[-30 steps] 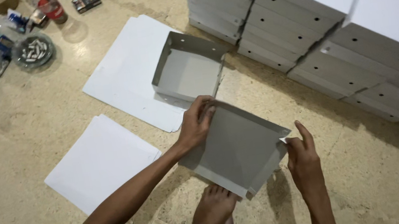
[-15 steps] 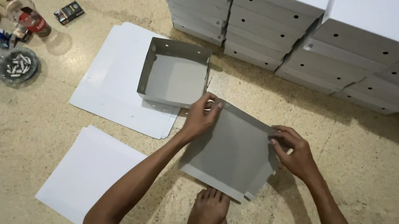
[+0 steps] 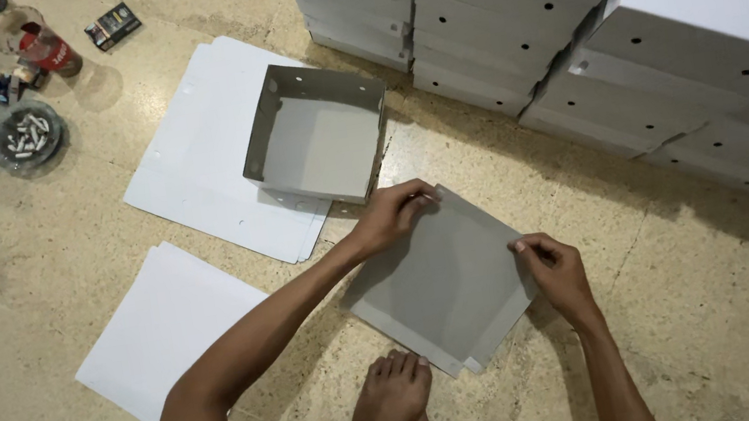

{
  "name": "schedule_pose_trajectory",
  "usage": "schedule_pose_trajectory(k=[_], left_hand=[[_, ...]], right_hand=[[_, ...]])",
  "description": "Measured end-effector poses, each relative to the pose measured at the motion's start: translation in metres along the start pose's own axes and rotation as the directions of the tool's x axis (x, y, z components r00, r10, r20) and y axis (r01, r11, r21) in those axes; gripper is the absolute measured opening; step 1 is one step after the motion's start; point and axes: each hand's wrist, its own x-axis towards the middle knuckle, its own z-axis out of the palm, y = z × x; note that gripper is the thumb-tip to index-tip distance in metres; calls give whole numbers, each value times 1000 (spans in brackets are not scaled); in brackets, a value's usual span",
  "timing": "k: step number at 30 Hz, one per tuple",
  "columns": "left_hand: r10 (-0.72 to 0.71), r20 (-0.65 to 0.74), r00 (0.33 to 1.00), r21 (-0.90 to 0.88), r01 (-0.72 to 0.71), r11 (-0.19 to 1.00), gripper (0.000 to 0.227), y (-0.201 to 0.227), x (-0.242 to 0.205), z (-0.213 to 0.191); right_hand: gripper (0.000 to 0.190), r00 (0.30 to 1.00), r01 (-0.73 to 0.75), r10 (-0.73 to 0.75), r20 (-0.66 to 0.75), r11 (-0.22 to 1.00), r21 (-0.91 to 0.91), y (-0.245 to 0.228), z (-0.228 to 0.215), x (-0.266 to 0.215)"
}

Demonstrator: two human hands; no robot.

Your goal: The person assembles white cardboard boxes by folding the flaps and securing them with adhesive tape. They work on the floor, handling flat box pieces and stacking completed boxes.

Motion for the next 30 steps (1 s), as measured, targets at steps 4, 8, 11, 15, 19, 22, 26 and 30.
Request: schedule_pose_trajectory(k=[4,8,11,15,19,22,26,30], left_hand=[[-8,74,997,21,7,1000,18,-40,25,24],[-26,161,987,-24,30,999,25,-42,38,47],[-39,213,976,-59,53,997,27,-39,40,62],[-113,260,959,-21,123,992,27,-46,43,75],[-137,285,949,-56,159,986,25,-45,47,83],[-229,270,935,-49,251,967,25,-37,47,89],[-241,275,931,17,246,969,23,-32,63,98],[-189,306,933,110,163,981,22,-44,96,117]], right_hand=[[21,1000,-19,19,-4,1000,-14,3,-8,-7],[27,993,-107,110,-33,992,68,6,-22,-23],[29,976,-161,204,-71,906,391,49,-28,-35],[31,954,-77,284,-95,541,838,115,-32,-49],[29,912,19,373,-168,371,929,107,-24,-62],[31,891,80,381,-246,403,912,104,-19,-68],[31,896,26,385,-223,455,890,114,-18,-74],[29,910,-159,408,-79,518,841,122,-26,-79]])
